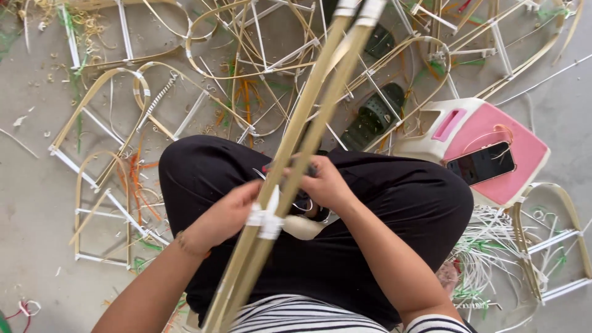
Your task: Assembling and tying bamboo strips together to create decorative lantern frames.
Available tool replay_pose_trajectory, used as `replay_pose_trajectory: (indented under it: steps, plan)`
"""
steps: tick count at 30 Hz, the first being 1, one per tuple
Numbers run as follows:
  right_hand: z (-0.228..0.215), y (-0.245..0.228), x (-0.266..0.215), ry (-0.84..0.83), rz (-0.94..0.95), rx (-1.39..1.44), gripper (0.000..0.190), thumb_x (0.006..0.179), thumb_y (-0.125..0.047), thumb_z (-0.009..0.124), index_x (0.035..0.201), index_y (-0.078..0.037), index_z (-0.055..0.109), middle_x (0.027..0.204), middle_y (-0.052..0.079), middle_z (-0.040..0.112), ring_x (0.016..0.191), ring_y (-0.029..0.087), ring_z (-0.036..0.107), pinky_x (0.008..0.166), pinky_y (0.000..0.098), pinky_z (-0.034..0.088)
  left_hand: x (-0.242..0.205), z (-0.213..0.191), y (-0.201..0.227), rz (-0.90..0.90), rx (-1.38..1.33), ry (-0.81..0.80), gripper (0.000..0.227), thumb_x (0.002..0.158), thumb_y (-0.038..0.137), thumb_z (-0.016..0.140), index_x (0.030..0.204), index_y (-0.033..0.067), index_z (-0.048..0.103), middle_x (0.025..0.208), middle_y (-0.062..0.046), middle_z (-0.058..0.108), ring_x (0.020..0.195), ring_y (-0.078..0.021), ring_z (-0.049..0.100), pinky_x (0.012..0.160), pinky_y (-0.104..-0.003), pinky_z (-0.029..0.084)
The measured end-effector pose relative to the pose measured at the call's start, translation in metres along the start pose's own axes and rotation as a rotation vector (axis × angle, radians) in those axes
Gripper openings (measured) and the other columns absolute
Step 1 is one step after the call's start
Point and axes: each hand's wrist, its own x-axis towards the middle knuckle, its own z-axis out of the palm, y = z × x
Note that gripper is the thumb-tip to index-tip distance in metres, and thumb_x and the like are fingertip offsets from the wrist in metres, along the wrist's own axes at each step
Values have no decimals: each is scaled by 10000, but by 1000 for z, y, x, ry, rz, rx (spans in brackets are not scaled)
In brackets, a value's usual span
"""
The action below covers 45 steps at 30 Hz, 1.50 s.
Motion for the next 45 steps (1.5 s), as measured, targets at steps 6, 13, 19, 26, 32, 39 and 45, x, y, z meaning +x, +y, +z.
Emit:
replay_pose_trajectory:
  steps: [6, 13, 19, 26, 32, 39, 45]
  plan:
    - [-65, -16, 3, 129, -90, 577, 384, 920, -243, 727, 1232, -23, 679, 1091, 83, 734, 969, 169, 701, 866, 344, 583, 17, 17, 10, -81, -403, 135, 328, 1087, 332, 513, 1159, 44, 654, 689, 15, 591, 461, -34, 504, 409, -177, 411]
    - [-27, 18, 28, 63, -259, -201, 571, 904, -173, 780, 1419, -32, 575, 1224, 184, 656, 1093, 241, 644, 914, 427, 557, 12, 22, -16, -163, -215, 229, 131, 1045, 156, 581, 1046, 42, 646, 690, 28, 547, 505, -48, 449, 441, -224, 347]
    - [-35, 17, 36, 272, -162, 147, 501, 926, -119, 746, 1378, -22, 554, 1108, 194, 741, 966, 273, 724, 842, 434, 592, -1, 27, -17, -206, -230, 190, 255, 1084, 237, 453, 1070, 56, 631, 728, 52, 583, 601, -35, 524, 538, -217, 441]
    - [-44, 37, 31, 77, -122, 386, 414, 1003, -244, 688, 1312, 10, 583, 999, 98, 730, 892, 197, 680, 831, 353, 534, -16, -15, 0, -167, 69, 359, 264, 1087, 250, 470, 1120, 76, 666, 659, 58, 504, 524, -40, 431, 459, -229, 356]
    - [-23, -23, 2, -69, -39, 1001, 489, 991, -473, 521, 1175, -29, 611, 786, 75, 651, 555, 140, 567, 542, 303, 483, -70, -24, 112, 128, 1207, 841, 397, 1089, 219, 491, 1425, 11, 533, 1034, -122, 604, 871, -224, 582, 753, -403, 481]
    - [0, 3, 7, 39, -42, 656, 208, 1009, -208, 659, 1046, -8, 615, 725, 39, 588, 582, 131, 550, 562, 308, 487, -40, 4, 88, 274, 654, 334, 524, 1064, 240, 500, 1538, 25, 443, 1306, -119, 621, 1190, -203, 607, 982, -351, 512]
    - [-18, 14, 7, 61, -79, 603, 177, 1023, -196, 663, 1040, -23, 629, 789, 27, 636, 646, 113, 569, 604, 279, 484, 12, 26, 17, -120, -506, 152, 491, 971, 286, 504, 1388, 26, 499, 1051, -112, 696, 825, -166, 739, 737, -305, 626]
